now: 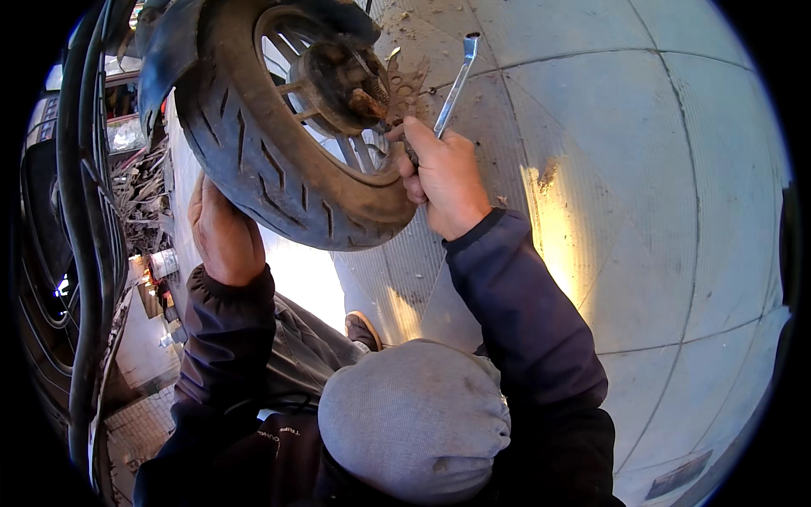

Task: The person uses a wrench to loosen and remove a bolt from the front wheel axle of a scooter. After removing the bolt, the person detaches the front wheel from the scooter frame.

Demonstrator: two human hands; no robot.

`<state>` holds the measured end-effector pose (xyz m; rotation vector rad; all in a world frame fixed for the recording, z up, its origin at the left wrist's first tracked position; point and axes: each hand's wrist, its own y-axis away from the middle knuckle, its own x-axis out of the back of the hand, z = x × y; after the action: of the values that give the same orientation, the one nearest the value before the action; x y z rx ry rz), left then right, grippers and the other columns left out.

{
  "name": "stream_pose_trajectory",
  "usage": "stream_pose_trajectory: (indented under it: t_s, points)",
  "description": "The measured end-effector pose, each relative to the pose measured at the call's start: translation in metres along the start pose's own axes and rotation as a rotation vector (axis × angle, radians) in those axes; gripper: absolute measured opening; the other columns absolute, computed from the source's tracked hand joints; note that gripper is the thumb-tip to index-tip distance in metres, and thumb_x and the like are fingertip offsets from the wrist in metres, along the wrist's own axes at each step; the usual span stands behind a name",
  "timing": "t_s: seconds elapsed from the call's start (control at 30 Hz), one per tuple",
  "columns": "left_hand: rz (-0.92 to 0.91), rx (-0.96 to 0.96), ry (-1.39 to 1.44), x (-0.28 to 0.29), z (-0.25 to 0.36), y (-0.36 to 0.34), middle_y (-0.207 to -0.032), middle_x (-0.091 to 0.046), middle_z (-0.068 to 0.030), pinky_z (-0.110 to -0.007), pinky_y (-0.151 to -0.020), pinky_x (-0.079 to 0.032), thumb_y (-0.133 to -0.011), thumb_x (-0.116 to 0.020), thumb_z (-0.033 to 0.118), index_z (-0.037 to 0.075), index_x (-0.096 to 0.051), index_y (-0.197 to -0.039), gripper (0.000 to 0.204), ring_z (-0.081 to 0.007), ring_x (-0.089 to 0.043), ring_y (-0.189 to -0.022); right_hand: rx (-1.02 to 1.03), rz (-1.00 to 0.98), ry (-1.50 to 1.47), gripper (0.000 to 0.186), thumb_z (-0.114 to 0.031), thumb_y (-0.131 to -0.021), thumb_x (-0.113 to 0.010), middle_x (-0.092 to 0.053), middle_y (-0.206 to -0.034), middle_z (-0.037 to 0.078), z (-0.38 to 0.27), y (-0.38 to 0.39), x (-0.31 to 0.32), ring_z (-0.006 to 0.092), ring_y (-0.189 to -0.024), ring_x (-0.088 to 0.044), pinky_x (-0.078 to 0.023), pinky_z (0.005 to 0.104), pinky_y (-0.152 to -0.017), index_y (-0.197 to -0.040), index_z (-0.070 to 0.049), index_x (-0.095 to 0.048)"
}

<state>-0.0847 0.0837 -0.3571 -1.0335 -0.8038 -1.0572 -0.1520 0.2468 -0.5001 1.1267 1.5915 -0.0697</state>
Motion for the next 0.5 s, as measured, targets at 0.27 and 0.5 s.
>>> stream_pose_trajectory:
  t_s: [0.27, 0.5]
  points:
    - [0.077, 0.368, 0.715, -0.002, -0.015, 0.003, -0.114, -0.058, -0.0116, -0.029, -0.086, -0.048, -0.099, -0.035, 0.021, -0.004, -0.051, -0.12, 0.036, -0.0193, -0.06, -0.1, 0.035, -0.138, 0.006, 0.026, -0.026, -0.095, -0.049, -0.053, -0.06, 0.003, 0.004, -0.003, 0.008, 0.0071, -0.043, -0.038, -0.029, 0.0217, -0.04, -0.096, -0.002, -0.059]
    - [0.185, 0.529, 0.819, -0.007, -0.001, 0.015, -0.098, -0.064, -0.0097, -0.025, -0.075, -0.047, -0.098, -0.043, 0.023, -0.004, -0.057, -0.11, 0.032, -0.0162, -0.062, -0.085, 0.038, -0.254, 0.001, 0.027, -0.023, -0.096, -0.048, -0.06, -0.07, 0.006, 0.01, -0.003, 0.022, 0.0057, -0.047, -0.042, -0.033, 0.0197, -0.043, -0.106, 0.001, -0.057]
